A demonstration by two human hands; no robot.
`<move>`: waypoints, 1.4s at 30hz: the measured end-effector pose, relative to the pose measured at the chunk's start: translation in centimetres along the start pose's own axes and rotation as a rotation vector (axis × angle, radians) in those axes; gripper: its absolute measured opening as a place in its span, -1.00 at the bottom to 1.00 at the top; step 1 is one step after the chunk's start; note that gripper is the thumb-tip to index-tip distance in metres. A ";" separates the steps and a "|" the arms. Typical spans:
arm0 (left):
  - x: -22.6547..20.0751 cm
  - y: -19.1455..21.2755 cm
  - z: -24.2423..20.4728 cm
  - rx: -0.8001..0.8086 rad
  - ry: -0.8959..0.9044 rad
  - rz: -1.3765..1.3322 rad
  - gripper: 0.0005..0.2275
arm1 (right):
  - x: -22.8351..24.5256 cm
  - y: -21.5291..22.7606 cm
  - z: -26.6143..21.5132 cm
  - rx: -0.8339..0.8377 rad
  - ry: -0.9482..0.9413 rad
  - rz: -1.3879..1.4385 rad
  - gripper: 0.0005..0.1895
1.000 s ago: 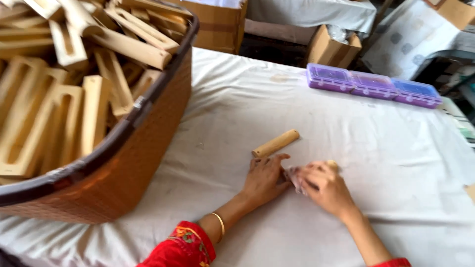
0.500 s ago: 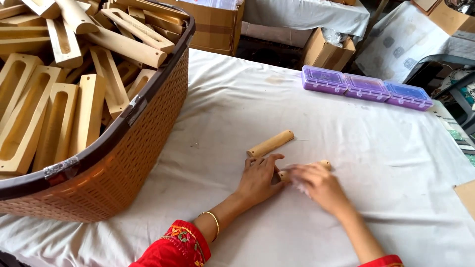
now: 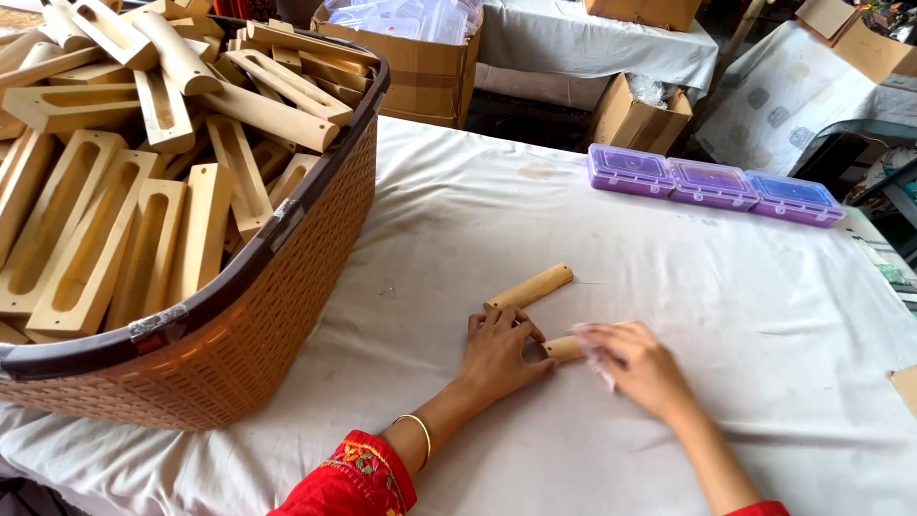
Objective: The recorder is shown assembling and wrapping incense stick holders or similar wooden items in purple plastic packaging.
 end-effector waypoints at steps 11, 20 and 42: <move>0.8 -1.2 0.4 -0.001 -0.002 0.028 -0.64 | 3.2 -2.1 -0.4 -0.015 0.053 0.102 -0.66; 0.1 -0.6 0.3 0.009 -0.007 -0.007 -0.64 | -3.5 3.2 -0.1 0.030 -0.417 0.111 -0.69; 0.5 -1.1 0.1 -0.004 -0.018 0.031 -0.63 | 2.0 -2.5 -0.4 0.008 -0.008 0.176 -0.72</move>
Point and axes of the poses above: each hand's wrist, its own z-axis towards the middle knuckle, its own y-axis out of the back of the hand, x = y × z, the point moved 8 cm from there along z, towards the middle knuckle, and after that the axes turned 8 degrees about -y, right-handed, at the moved point
